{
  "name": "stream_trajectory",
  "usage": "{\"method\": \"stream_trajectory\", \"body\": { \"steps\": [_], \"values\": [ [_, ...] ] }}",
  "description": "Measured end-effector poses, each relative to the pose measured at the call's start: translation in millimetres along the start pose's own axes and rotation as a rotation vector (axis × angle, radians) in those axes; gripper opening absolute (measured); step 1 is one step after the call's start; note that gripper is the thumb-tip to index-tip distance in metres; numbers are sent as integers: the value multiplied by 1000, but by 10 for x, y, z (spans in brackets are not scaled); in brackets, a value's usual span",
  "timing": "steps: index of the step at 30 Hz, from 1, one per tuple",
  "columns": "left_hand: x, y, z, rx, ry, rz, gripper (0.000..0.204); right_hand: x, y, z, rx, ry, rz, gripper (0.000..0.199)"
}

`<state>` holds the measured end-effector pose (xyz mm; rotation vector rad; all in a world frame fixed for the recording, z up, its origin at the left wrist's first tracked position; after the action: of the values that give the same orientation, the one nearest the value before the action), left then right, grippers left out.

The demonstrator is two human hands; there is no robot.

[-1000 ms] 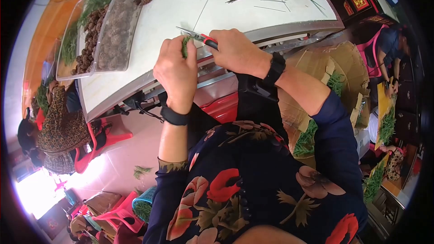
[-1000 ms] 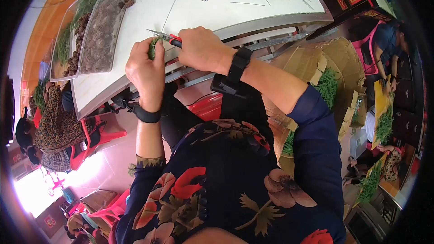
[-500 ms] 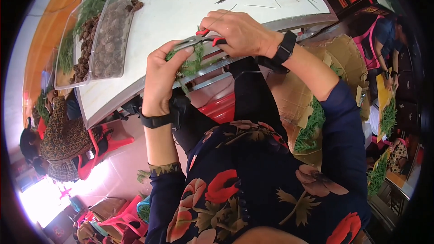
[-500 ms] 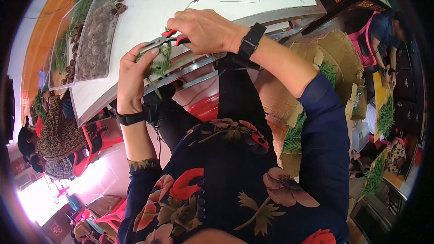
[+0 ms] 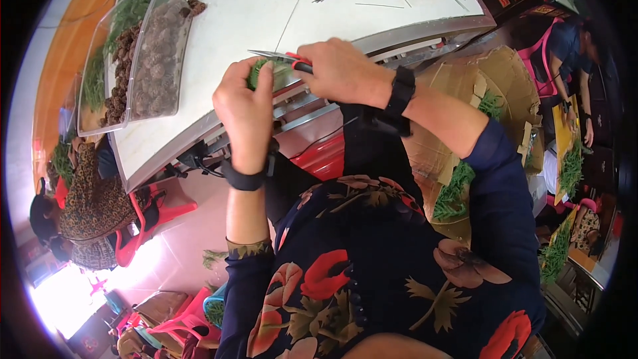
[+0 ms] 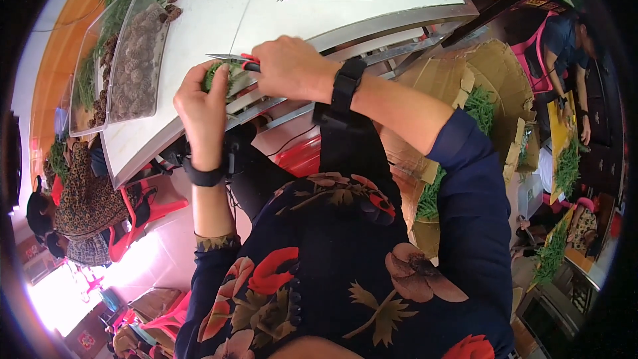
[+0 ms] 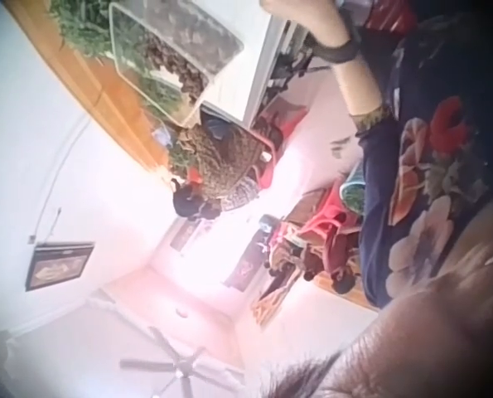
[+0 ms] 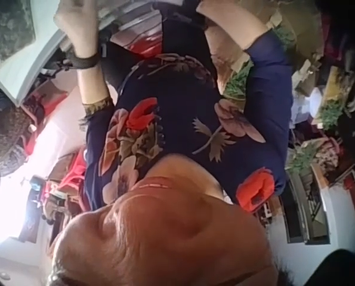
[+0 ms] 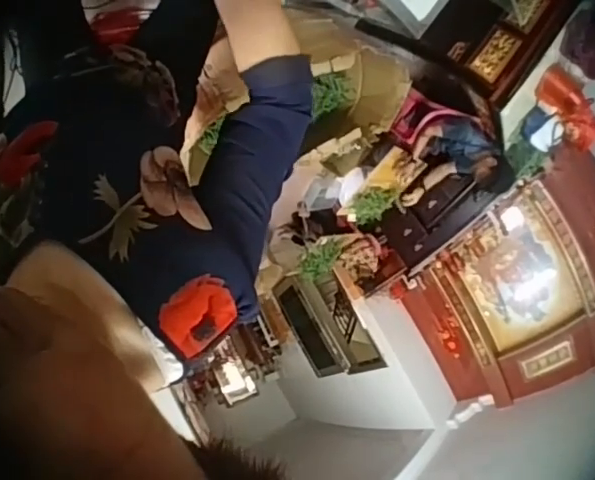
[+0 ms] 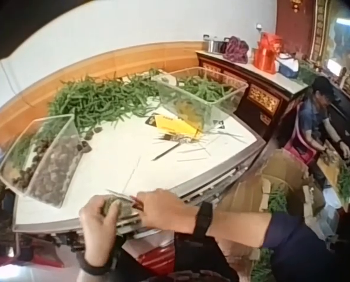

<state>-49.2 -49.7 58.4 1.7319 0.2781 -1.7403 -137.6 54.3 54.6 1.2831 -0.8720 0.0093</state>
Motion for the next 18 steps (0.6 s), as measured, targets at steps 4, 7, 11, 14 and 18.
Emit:
{"method": "stream_trajectory", "body": {
  "steps": [4, 7, 11, 14, 18],
  "values": [
    [-544, -7, -181, -252, -515, 752, 20, -65, 131, 52, -5, -125, 179, 31],
    [-207, 184, -40, -212, -227, 274, 18, -225, 288, 50, -93, -159, 181, 32],
    [338, 190, 34, -39, 237, -234, 14, -864, 471, 48, -15, -425, 215, 32],
    [254, 166, 134, 19, 290, -512, 14, -1369, 597, -84, 45, -598, 337, 33],
    [168, 158, 349, 59, 288, -602, 15, -1533, 708, -178, 38, -657, 496, 43]
  ]
}}
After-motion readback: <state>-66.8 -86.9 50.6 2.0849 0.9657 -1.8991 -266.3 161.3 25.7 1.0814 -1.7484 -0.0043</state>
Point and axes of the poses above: each hand's wrist, its own z-axis towards the middle knuckle, its own y-axis out of the back of the hand, x = y × z, the point moved 10 cm from there along z, towards the middle knuckle, and after that the axes turned 4 degrees about -y, right-handed, at the moved point
